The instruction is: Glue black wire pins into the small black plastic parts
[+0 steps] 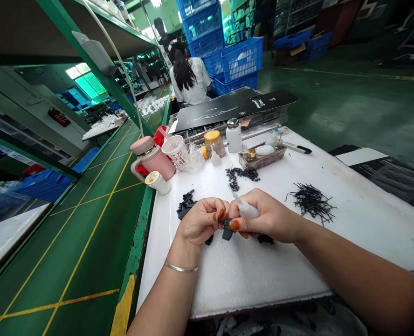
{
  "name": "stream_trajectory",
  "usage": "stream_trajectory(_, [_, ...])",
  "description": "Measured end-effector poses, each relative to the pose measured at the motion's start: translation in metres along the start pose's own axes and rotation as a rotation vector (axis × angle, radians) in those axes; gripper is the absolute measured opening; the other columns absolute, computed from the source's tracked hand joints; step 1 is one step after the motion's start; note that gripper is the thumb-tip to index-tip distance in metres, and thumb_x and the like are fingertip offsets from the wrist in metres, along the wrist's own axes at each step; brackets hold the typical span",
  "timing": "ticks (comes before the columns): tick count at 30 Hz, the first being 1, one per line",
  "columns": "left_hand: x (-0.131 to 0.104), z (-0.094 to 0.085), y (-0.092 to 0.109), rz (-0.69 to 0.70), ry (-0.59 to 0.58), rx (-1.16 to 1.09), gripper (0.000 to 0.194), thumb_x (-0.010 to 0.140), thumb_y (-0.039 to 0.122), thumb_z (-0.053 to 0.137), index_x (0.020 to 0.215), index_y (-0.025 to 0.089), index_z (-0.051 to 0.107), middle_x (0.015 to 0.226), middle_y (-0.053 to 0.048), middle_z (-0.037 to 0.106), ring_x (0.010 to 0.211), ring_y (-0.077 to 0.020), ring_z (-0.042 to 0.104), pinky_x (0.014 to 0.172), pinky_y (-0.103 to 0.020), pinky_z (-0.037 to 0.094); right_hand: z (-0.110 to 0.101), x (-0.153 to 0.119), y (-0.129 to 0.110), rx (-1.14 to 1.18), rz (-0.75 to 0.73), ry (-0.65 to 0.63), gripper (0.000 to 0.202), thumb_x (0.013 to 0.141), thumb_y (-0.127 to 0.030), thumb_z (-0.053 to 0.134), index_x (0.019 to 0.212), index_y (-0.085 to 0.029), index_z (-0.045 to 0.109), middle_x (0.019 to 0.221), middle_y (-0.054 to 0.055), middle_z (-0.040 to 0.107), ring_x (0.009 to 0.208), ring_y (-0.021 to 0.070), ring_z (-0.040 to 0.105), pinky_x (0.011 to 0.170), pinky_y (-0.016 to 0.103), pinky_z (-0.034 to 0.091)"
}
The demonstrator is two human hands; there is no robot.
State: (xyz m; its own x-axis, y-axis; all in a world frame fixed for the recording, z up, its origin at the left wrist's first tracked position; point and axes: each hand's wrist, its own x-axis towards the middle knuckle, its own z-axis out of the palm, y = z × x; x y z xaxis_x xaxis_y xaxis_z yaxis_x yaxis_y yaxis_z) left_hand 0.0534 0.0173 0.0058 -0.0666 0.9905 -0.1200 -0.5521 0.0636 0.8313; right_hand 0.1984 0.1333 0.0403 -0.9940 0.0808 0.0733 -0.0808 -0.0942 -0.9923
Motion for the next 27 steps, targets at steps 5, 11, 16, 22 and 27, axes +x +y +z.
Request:
stream_trajectory(5, [-0.0008,0.0012,0.0004,-0.031,0.024,0.015,0.035,0.060,0.028,0.080,0.058,0.013,0.049,0.062,-0.002,0.053,0.054,-0.0139,0.052,0.056,-0.029,0.044,-0.0014,0.0000,0.0013,0.002,-0.005,-0.003,0.027,0.072,-0.029,0.071,0.062,-0.011,0.055,0.051,-0.001,0.054,0.045,0.0062,0.041,0.042,0.018,0.031])
stream_trajectory(11, [-0.0009,0.0002,-0.0004,-0.035,0.035,0.031,0.037,0.060,0.032,0.081,0.059,0.013,0.048,0.063,-0.002,0.053,0.052,-0.0128,0.051,0.056,-0.029,0.044,-0.0014,0.0012,0.0019,-0.007,-0.012,-0.004,0.028,0.072,-0.030,0.071,0.061,-0.011,0.054,0.051,-0.001,0.054,0.045,0.0062,0.041,0.042,0.018,0.031])
stream_trajectory(16, [-0.0004,-0.0013,-0.0011,-0.030,0.020,0.025,0.035,0.060,0.030,0.080,0.060,0.013,0.049,0.063,-0.002,0.053,0.053,-0.0134,0.052,0.056,-0.028,0.043,-0.0018,0.0005,0.0011,-0.012,-0.001,-0.009,0.027,0.073,-0.029,0.071,0.062,-0.011,0.054,0.051,-0.001,0.054,0.045,0.0057,0.041,0.042,0.017,0.031])
stream_trajectory(22, [-0.0006,-0.0012,0.0006,-0.034,0.007,0.024,0.034,0.061,0.029,0.080,0.060,0.012,0.051,0.062,-0.003,0.055,0.053,-0.0121,0.051,0.051,-0.024,0.039,-0.0025,0.0004,0.0012,-0.028,0.006,-0.020,0.028,0.073,-0.030,0.070,0.061,-0.011,0.054,0.051,-0.002,0.053,0.045,0.0055,0.041,0.041,0.017,0.031])
stream_trajectory(27, [-0.0011,-0.0006,0.0024,-0.047,0.004,0.028,0.033,0.060,0.029,0.080,0.061,0.012,0.052,0.062,-0.003,0.056,0.053,-0.0122,0.051,0.051,-0.023,0.037,-0.0025,0.0007,0.0016,-0.033,0.009,-0.017,0.029,0.072,-0.032,0.071,0.061,-0.012,0.053,0.051,-0.002,0.053,0.044,0.0058,0.040,0.041,0.017,0.030])
